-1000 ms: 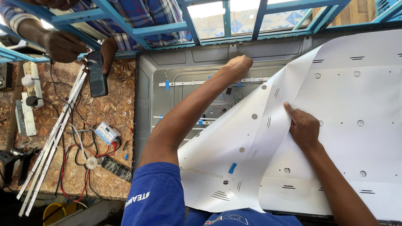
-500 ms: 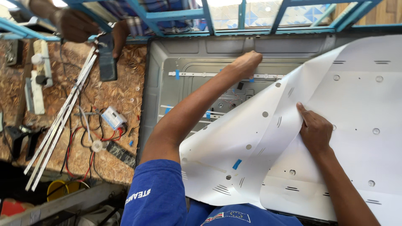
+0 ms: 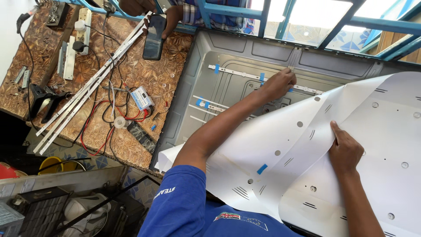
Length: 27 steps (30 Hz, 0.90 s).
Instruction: The person adheres light strips and a white reflective sheet inside a television chassis.
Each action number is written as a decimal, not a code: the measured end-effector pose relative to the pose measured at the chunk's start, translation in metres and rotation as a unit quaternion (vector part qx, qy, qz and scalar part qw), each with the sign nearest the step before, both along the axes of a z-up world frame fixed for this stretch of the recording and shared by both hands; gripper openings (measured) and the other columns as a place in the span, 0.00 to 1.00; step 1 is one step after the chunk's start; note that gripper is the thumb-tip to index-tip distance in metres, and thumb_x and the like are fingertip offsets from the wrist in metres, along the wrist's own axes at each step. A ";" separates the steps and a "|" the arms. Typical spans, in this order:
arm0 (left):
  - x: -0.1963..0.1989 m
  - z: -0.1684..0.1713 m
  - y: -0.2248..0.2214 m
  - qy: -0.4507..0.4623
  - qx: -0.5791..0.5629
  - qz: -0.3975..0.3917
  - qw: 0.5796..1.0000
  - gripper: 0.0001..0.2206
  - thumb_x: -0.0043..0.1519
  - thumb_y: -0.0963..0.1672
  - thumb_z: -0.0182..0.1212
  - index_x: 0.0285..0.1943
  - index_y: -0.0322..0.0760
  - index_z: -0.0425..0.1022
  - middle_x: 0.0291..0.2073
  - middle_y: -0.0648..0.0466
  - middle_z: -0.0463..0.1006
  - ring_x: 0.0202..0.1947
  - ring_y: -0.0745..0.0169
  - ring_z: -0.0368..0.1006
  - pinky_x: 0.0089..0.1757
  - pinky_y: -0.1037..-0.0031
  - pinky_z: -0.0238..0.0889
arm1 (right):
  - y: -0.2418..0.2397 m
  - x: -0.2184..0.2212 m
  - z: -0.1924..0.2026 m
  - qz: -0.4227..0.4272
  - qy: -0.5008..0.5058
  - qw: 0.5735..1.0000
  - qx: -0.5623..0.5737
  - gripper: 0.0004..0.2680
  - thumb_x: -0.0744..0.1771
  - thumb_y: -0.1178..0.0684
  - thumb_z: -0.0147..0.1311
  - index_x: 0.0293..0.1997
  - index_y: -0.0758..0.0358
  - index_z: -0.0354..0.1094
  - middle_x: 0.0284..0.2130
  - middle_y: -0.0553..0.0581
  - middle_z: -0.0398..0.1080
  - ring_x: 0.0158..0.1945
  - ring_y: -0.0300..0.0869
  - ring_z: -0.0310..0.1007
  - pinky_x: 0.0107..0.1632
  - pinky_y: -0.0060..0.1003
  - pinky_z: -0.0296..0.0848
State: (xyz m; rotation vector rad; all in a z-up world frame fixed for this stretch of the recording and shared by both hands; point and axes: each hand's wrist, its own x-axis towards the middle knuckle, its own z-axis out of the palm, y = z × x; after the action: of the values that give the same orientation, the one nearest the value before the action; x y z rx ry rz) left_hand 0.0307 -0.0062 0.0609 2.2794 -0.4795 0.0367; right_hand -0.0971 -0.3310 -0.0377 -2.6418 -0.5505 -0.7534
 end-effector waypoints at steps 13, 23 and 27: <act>-0.007 0.001 -0.007 -0.137 0.129 0.014 0.982 0.12 0.54 0.30 0.60 0.33 0.38 0.73 0.31 0.52 0.74 0.31 0.53 0.73 0.31 0.63 0.67 | -0.001 -0.002 0.005 0.012 0.009 1.000 0.013 0.18 0.68 0.69 0.57 0.64 0.63 0.83 0.23 0.53 0.60 0.26 0.40 0.53 0.29 0.34 0.51; -0.017 0.008 0.016 -0.037 0.027 0.057 0.997 0.04 0.60 0.38 0.66 0.40 0.39 0.81 0.34 0.52 0.75 0.34 0.51 0.76 0.30 0.62 0.64 | 0.003 -0.005 0.009 0.005 -0.004 1.000 0.012 0.17 0.68 0.68 0.57 0.64 0.62 0.82 0.25 0.53 0.65 0.26 0.39 0.55 0.29 0.33 0.52; -0.031 0.009 0.051 -0.018 -0.094 0.041 0.995 0.08 0.64 0.36 0.56 0.44 0.33 0.81 0.42 0.47 0.77 0.42 0.51 0.78 0.45 0.68 0.74 | 0.002 -0.002 0.007 -0.002 0.004 1.000 0.006 0.18 0.67 0.66 0.56 0.64 0.59 0.82 0.25 0.51 0.66 0.25 0.39 0.58 0.28 0.34 0.51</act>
State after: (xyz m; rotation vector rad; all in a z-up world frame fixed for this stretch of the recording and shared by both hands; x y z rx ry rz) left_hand -0.0002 0.0449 0.0699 2.1154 -0.3838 0.1585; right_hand -0.0988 -0.3287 -0.0302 -2.6349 -0.5362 -0.7449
